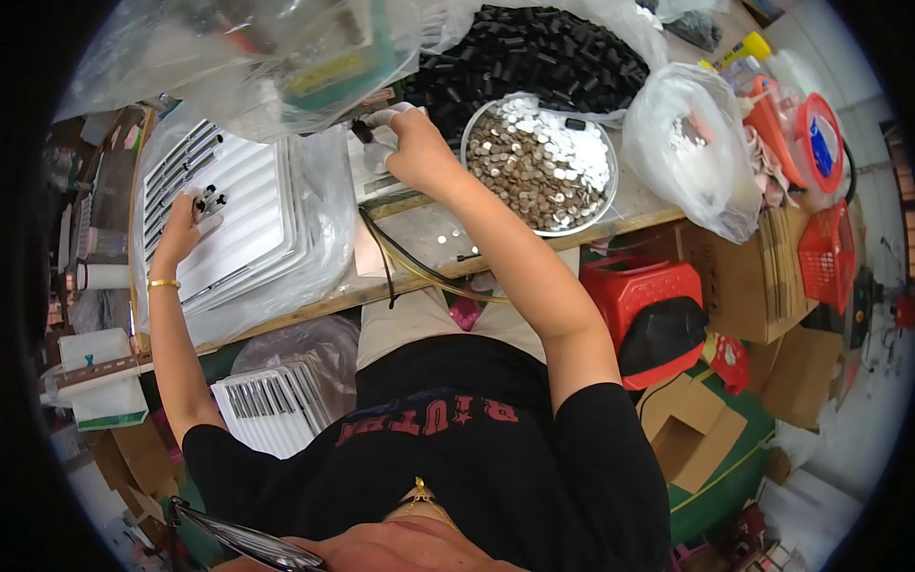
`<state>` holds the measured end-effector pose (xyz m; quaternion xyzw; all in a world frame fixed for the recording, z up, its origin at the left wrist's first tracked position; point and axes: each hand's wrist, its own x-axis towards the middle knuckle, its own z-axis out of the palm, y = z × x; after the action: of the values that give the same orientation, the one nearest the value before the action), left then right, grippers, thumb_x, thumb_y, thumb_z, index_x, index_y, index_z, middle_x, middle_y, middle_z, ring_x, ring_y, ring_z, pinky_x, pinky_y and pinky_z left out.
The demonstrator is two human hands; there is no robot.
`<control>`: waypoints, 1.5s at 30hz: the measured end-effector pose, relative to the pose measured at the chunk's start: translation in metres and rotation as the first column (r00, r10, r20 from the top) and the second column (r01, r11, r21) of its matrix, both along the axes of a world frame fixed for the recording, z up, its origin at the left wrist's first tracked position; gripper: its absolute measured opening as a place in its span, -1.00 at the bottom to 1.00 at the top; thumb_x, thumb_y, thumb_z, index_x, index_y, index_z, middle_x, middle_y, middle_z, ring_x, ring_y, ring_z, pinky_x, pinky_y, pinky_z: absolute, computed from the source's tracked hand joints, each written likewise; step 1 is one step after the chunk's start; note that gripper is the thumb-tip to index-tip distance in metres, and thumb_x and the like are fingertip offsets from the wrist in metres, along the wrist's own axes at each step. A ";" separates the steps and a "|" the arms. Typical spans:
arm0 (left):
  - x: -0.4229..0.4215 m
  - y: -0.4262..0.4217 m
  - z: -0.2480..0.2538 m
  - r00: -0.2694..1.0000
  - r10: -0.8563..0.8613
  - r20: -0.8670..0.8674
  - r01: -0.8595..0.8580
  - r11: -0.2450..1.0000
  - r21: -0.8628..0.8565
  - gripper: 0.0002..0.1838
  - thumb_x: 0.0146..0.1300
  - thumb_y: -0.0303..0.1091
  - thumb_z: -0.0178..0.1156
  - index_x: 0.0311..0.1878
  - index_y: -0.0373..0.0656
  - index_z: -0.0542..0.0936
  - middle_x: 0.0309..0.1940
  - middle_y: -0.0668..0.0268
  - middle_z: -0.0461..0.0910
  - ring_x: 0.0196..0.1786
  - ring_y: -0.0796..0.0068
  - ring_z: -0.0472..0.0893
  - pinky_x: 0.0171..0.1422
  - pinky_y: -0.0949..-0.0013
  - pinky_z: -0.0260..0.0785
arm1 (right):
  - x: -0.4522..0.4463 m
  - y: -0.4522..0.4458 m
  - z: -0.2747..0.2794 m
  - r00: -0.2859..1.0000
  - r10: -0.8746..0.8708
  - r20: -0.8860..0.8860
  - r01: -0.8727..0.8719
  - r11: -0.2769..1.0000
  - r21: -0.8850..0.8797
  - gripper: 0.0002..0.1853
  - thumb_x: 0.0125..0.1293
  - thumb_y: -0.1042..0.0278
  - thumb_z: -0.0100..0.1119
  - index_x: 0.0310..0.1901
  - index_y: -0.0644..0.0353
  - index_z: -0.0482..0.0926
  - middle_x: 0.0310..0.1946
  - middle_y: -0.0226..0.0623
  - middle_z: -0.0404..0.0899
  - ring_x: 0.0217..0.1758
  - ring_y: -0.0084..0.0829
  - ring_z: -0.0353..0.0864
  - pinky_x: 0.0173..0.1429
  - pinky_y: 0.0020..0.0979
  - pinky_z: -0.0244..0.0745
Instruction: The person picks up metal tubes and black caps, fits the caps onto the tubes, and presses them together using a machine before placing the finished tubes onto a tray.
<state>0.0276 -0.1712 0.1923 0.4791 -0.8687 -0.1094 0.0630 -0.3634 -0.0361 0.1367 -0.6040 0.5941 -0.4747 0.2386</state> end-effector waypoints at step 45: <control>-0.203 0.214 -0.068 0.517 0.397 -0.758 0.417 0.656 0.629 -0.67 0.22 -0.55 0.24 0.05 -0.27 0.46 -0.12 0.39 0.50 -0.10 0.66 0.46 0.03 0.55 0.35 | -0.164 0.013 0.006 0.791 0.112 -0.602 0.267 0.821 0.504 -0.74 0.00 0.44 0.25 -0.20 0.12 0.70 -0.28 -0.05 0.65 -0.16 -0.11 0.64 -0.03 -0.23 0.51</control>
<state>-0.1751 0.0432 0.1246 0.3337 -0.5922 -0.6797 0.2757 -0.5271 -0.0234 0.1430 -0.5988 0.7770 -0.0676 0.1822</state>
